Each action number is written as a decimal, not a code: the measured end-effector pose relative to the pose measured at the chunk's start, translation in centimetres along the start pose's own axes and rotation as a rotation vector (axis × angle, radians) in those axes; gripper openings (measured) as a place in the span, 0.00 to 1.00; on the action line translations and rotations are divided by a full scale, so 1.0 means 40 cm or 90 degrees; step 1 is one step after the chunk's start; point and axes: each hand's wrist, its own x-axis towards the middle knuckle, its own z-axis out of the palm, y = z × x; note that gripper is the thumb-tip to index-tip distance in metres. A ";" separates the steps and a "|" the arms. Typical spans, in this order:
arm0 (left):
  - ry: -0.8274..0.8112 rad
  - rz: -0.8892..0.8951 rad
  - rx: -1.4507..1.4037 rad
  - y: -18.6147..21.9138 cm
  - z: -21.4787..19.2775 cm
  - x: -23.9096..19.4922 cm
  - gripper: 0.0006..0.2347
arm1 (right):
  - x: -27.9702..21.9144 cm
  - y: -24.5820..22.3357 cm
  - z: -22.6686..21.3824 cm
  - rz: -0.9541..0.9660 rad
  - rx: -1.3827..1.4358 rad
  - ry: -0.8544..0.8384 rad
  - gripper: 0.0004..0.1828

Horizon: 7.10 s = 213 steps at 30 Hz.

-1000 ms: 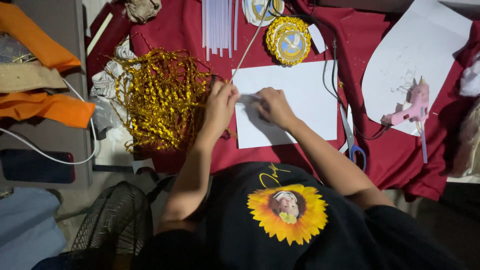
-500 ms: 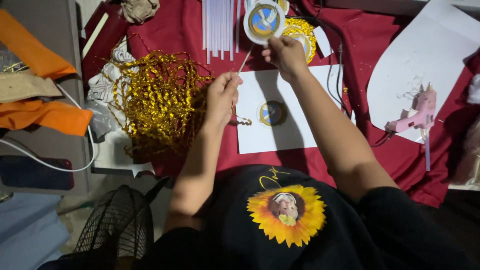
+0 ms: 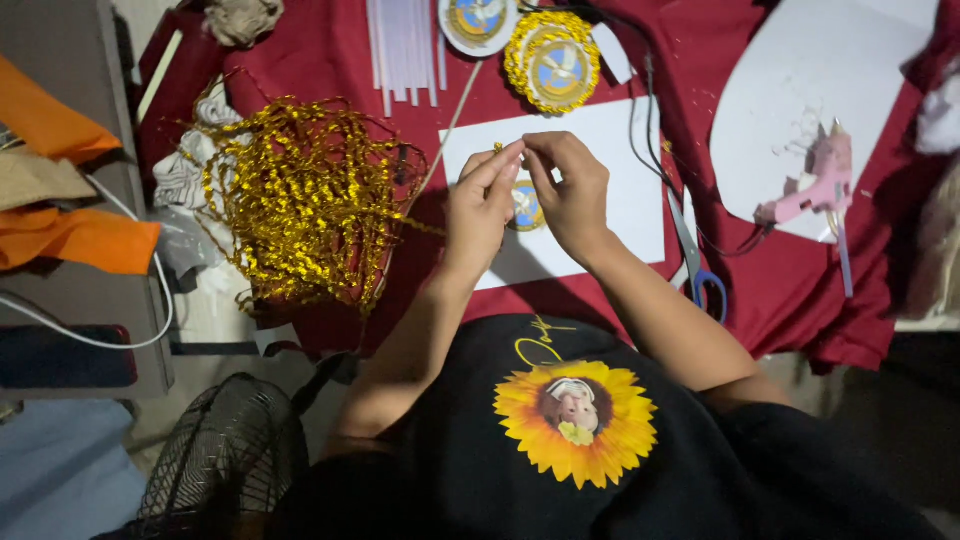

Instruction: The person trims gold metallic ribbon with scissors and hot-glues it around the edge of round printed medallions, pressing the trim in place by hand. They finish one medallion, set it with completed ones, and begin gluing trim onto another medallion.

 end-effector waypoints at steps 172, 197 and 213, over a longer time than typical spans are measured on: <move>-0.189 0.490 0.719 -0.393 -0.052 0.014 0.10 | -0.447 0.612 -0.520 0.381 0.094 0.512 0.16; -0.167 0.487 0.725 -0.367 -0.070 0.009 0.10 | -0.238 0.626 -0.573 0.292 -0.139 0.204 0.27; -0.167 0.483 0.735 -0.368 -0.054 0.013 0.04 | -0.399 0.975 -0.774 0.424 0.651 0.501 0.24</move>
